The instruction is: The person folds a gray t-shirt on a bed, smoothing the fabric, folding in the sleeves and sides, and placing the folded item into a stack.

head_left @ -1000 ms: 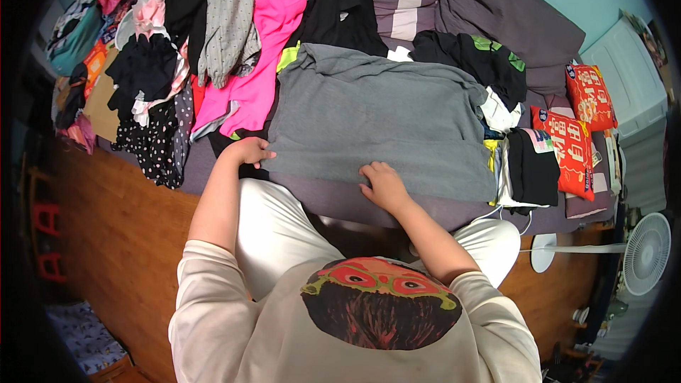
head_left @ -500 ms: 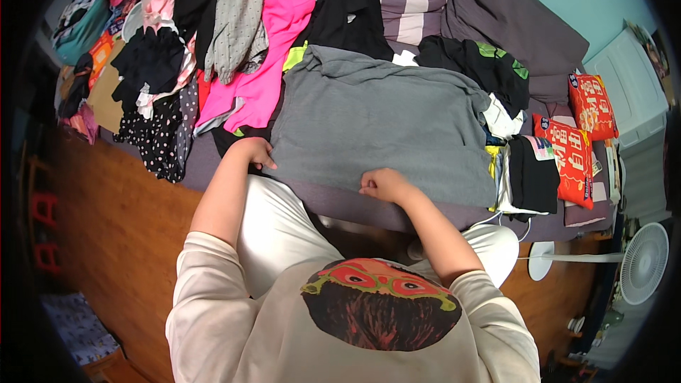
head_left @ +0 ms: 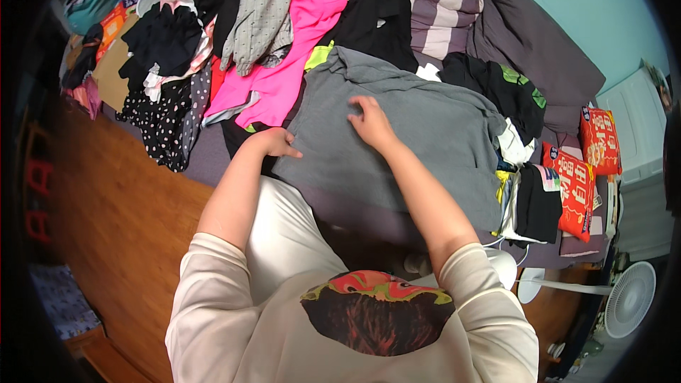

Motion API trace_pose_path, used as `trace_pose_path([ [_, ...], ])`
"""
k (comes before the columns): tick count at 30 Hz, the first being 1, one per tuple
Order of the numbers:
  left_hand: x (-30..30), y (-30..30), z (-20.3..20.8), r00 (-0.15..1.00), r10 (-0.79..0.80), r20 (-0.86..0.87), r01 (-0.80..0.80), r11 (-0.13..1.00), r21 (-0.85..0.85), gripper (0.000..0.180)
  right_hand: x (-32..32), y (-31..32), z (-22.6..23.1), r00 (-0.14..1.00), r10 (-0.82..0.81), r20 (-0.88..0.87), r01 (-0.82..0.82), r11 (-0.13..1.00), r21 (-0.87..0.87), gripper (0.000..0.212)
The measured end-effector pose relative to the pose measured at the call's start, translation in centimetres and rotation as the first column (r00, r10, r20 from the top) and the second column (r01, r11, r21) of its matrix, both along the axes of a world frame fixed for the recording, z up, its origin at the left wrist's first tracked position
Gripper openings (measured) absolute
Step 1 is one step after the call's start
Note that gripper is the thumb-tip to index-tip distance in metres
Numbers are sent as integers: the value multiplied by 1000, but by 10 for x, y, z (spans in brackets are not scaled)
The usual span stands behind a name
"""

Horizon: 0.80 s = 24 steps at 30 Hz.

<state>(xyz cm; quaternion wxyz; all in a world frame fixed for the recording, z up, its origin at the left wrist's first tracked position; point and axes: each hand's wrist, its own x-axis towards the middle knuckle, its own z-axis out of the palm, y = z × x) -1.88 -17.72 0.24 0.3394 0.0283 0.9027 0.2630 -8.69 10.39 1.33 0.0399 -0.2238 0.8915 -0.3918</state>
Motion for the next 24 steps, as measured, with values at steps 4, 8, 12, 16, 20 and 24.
trace_pose_path([
  [4,1,-1,-3,1000,17,7,-18,998,58,51,-36,-30,-10,939,9,-345,-8,1000,3,41],
  [8,2,1,-3,1000,17,22,-19,997,78,46,-57,-41,-10,923,202,-328,-53,910,410,37],
  [12,6,-4,-3,999,30,21,-31,998,48,42,-64,-48,17,893,320,-315,-109,835,539,21],
  [16,-1,-6,-8,990,139,-7,-139,990,-17,43,-62,-55,24,871,48,-489,6,994,107,9],
  [20,-6,-2,-12,987,123,103,-111,988,-111,45,-57,-53,-2,917,20,-399,19,996,93,18],
  [24,-3,-6,-20,980,190,63,-181,976,-117,45,-45,-48,-13,959,21,-282,-23,1000,-5,34],
])
